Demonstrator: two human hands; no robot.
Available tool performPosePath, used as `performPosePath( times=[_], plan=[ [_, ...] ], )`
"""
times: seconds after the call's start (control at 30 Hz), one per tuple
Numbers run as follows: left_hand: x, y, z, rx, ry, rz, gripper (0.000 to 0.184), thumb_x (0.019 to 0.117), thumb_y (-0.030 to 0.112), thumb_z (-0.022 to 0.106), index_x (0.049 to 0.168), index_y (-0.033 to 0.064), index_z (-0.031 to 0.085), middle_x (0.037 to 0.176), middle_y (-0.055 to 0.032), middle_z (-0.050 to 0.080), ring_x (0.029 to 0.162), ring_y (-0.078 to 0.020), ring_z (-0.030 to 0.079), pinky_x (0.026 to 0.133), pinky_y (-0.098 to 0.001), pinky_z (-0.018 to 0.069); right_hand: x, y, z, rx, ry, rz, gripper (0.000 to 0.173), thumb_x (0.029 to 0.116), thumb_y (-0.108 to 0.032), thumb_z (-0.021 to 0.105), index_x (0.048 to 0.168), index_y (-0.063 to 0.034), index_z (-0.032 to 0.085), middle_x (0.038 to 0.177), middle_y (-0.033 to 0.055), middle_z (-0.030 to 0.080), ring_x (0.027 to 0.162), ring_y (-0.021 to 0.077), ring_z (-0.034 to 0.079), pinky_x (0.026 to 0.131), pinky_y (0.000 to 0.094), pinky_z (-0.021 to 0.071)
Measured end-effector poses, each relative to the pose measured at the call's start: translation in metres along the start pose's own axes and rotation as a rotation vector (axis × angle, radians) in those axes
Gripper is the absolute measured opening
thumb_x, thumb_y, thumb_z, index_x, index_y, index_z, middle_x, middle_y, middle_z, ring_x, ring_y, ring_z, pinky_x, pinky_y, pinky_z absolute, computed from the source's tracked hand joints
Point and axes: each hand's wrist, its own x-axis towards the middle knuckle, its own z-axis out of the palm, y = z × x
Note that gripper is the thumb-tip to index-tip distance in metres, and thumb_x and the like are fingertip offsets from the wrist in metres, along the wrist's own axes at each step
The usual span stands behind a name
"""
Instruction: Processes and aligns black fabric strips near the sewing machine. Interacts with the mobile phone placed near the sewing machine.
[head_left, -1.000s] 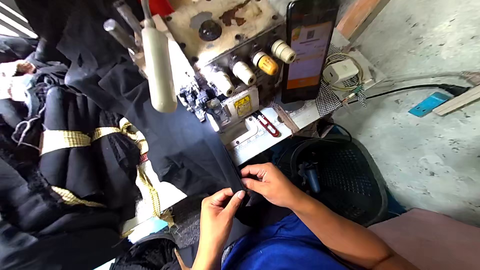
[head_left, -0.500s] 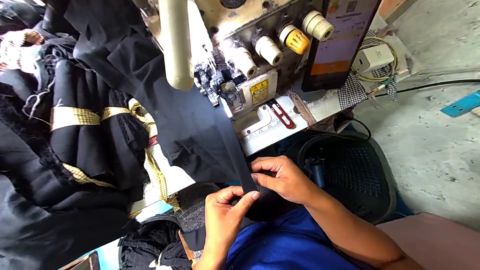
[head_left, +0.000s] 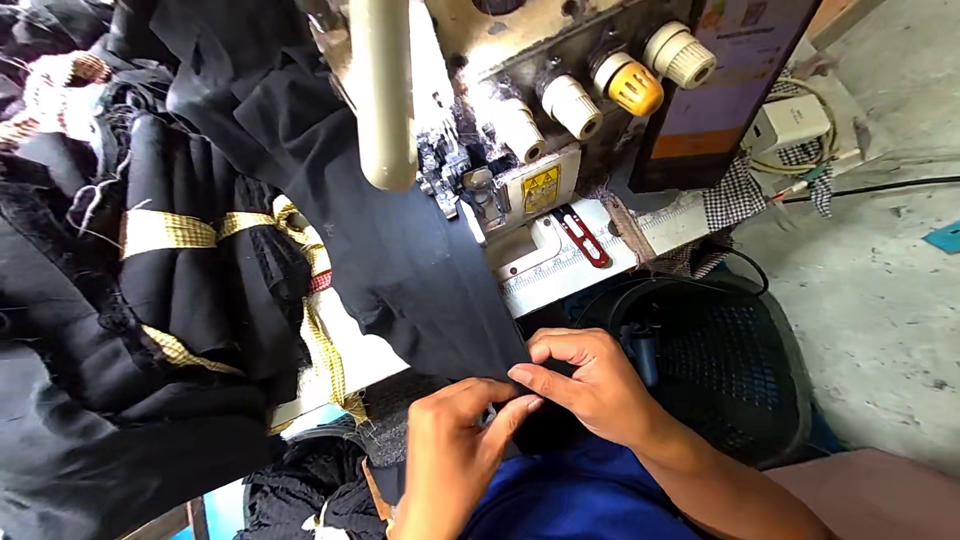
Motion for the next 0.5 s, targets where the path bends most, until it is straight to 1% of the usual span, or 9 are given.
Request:
performPosePath(
  times=[0.03, 0.1, 0.13, 0.2, 0.23, 0.27, 0.33, 0.43, 0.5],
  plan=[
    [0.006, 0.008, -0.012, 0.054, 0.041, 0.067, 0.020, 0.0952, 0.030, 0.074, 0.090, 0.0119, 0.079, 0.090, 0.0029, 0.078, 0.086, -0.0046, 0.073, 0.077, -0.0245, 0.0626, 0.000, 0.000, -0.002, 0.049, -0.012, -0.001, 0.022, 0.0972, -0.017, 0.070, 0.083, -0.0011, 0.073, 0.083, 0.0025, 0.070, 0.082, 0.0033, 0.065, 0.073, 0.0192, 0.0542],
    [0.023, 0.018, -0.031, 0.149, 0.147, 0.184, 0.021, 0.0979, 0.028, 0.070, 0.103, 0.0096, 0.078, 0.104, -0.0025, 0.077, 0.101, -0.0116, 0.073, 0.089, -0.0303, 0.0610, 0.000, 0.004, -0.005, 0.157, -0.045, 0.029, 0.021, 0.0979, -0.016, 0.069, 0.083, -0.0007, 0.071, 0.083, 0.0014, 0.069, 0.080, 0.0019, 0.063, 0.071, 0.0180, 0.0529],
    [0.035, 0.018, -0.035, 0.223, 0.185, 0.230, 0.023, 0.0990, 0.030, 0.068, 0.108, 0.0099, 0.076, 0.112, -0.0036, 0.075, 0.110, -0.0142, 0.069, 0.096, -0.0332, 0.0569, 0.002, 0.008, -0.006, 0.200, -0.059, 0.053, 0.021, 0.0978, -0.015, 0.069, 0.082, -0.0013, 0.071, 0.082, 0.0005, 0.068, 0.078, 0.0010, 0.062, 0.070, 0.0176, 0.0519],
    [0.058, 0.008, -0.035, 0.381, 0.214, 0.282, 0.031, 0.0995, 0.034, 0.067, 0.119, 0.0108, 0.073, 0.128, -0.0060, 0.070, 0.128, -0.0204, 0.061, 0.112, -0.0449, 0.0455, 0.007, 0.013, -0.005, 0.258, -0.070, 0.080, 0.021, 0.0977, -0.015, 0.068, 0.081, -0.0015, 0.070, 0.081, 0.0001, 0.068, 0.076, 0.0010, 0.062, 0.068, 0.0182, 0.0511],
    [0.069, 0.001, -0.032, 0.445, 0.228, 0.299, 0.034, 0.0990, 0.033, 0.068, 0.124, 0.0104, 0.072, 0.132, -0.0071, 0.069, 0.132, -0.0229, 0.059, 0.116, -0.0505, 0.0417, 0.011, 0.014, -0.004, 0.266, -0.068, 0.084, 0.021, 0.0978, -0.015, 0.068, 0.081, -0.0017, 0.070, 0.080, 0.0000, 0.067, 0.074, 0.0009, 0.061, 0.067, 0.0182, 0.0505],
    [0.078, -0.006, -0.031, 0.485, 0.249, 0.311, 0.033, 0.0985, 0.031, 0.068, 0.124, 0.0102, 0.073, 0.133, -0.0071, 0.069, 0.133, -0.0240, 0.059, 0.117, -0.0533, 0.0404, 0.016, 0.015, -0.003, 0.267, -0.066, 0.081, 0.021, 0.0979, -0.015, 0.068, 0.081, -0.0019, 0.070, 0.078, -0.0003, 0.066, 0.073, 0.0008, 0.060, 0.065, 0.0179, 0.0495],
    [0.090, -0.012, -0.033, 0.503, 0.265, 0.325, 0.028, 0.0983, 0.026, 0.068, 0.121, 0.0103, 0.075, 0.130, -0.0064, 0.071, 0.133, -0.0242, 0.060, 0.118, -0.0548, 0.0402, 0.025, 0.014, -0.003, 0.260, -0.060, 0.079, 0.022, 0.0981, -0.015, 0.067, 0.080, -0.0027, 0.069, 0.074, -0.0018, 0.063, 0.069, -0.0001, 0.057, 0.062, 0.0170, 0.0464],
    [0.102, -0.014, -0.046, 0.476, 0.207, 0.327, 0.025, 0.0987, 0.023, 0.066, 0.118, 0.0101, 0.077, 0.130, -0.0064, 0.071, 0.132, -0.0227, 0.060, 0.119, -0.0541, 0.0400, 0.037, 0.011, -0.002, 0.256, -0.052, 0.070, 0.020, 0.0978, -0.014, 0.068, 0.082, -0.0026, 0.070, 0.076, -0.0017, 0.064, 0.071, 0.0000, 0.059, 0.064, 0.0173, 0.0481],
    [0.109, -0.016, -0.053, 0.471, 0.180, 0.324, 0.026, 0.0990, 0.024, 0.066, 0.118, 0.0106, 0.077, 0.130, -0.0057, 0.071, 0.131, -0.0215, 0.061, 0.119, -0.0538, 0.0402, 0.044, 0.010, -0.001, 0.242, -0.049, 0.064, 0.021, 0.0981, -0.014, 0.067, 0.081, -0.0030, 0.069, 0.074, -0.0022, 0.063, 0.070, -0.0002, 0.058, 0.063, 0.0171, 0.0470]
  ],
)
